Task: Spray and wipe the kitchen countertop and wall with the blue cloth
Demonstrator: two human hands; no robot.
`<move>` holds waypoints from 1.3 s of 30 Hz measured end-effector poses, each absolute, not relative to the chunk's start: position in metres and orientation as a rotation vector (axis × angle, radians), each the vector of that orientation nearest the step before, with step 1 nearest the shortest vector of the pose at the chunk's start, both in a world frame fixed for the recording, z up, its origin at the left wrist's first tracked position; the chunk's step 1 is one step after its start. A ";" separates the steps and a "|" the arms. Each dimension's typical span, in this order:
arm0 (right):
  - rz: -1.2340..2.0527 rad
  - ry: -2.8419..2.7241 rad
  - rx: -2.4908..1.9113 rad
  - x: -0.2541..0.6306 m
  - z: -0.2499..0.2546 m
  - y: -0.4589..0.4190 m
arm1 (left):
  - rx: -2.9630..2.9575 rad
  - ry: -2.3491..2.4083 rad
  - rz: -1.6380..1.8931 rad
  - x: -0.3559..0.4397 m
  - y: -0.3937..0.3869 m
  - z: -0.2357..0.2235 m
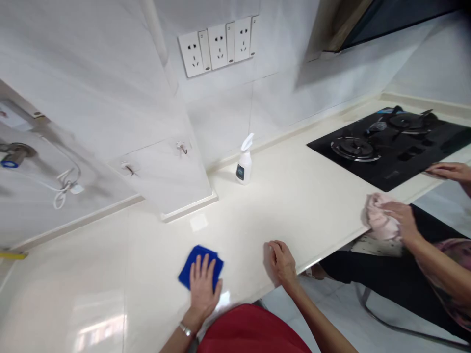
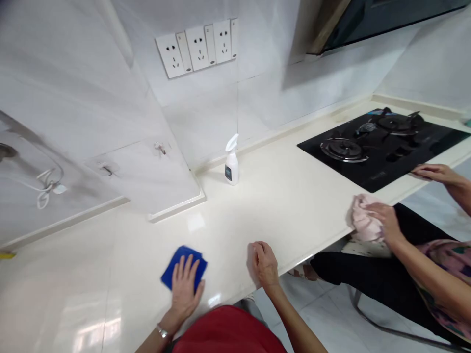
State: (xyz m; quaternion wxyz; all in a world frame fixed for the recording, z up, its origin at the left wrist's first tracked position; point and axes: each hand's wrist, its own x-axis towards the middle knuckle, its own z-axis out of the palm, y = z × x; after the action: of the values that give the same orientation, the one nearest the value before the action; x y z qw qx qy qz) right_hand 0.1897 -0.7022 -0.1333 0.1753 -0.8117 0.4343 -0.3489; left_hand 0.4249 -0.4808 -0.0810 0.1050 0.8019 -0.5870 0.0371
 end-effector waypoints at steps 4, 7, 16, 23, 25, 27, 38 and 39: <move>-1.007 1.206 -2.314 0.186 -0.136 -0.701 | 2.115 -1.925 -0.154 0.382 -0.528 -0.078; -1.003 1.211 -2.337 0.185 -0.138 -0.701 | 2.042 -1.927 -0.243 0.371 -0.542 -0.080; -0.964 1.227 -2.377 0.178 -0.143 -0.703 | 2.175 -1.778 -0.294 0.410 -0.452 -0.074; -0.902 1.253 -2.390 0.176 -0.133 -0.701 | 2.721 -1.140 0.127 0.457 -0.277 -0.069; -0.891 1.268 -2.397 0.177 -0.132 -0.699 | 2.843 -0.879 0.201 0.469 -0.235 -0.064; -0.893 1.272 -2.408 0.177 -0.132 -0.699 | 2.949 -0.588 0.206 0.481 -0.201 -0.058; -0.976 1.237 -2.474 0.183 -0.145 -0.702 | 2.971 0.097 0.259 0.531 -0.209 -0.067; -0.977 1.244 -2.473 0.184 -0.144 -0.702 | 2.962 0.050 0.261 0.535 -0.220 -0.068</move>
State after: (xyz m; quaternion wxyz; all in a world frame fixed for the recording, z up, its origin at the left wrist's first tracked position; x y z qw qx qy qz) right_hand 0.1845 -0.7021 -0.1442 0.1027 -0.8379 0.4216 -0.3311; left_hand 0.5346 -0.2203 -0.0676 0.0836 0.9925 0.0168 0.0875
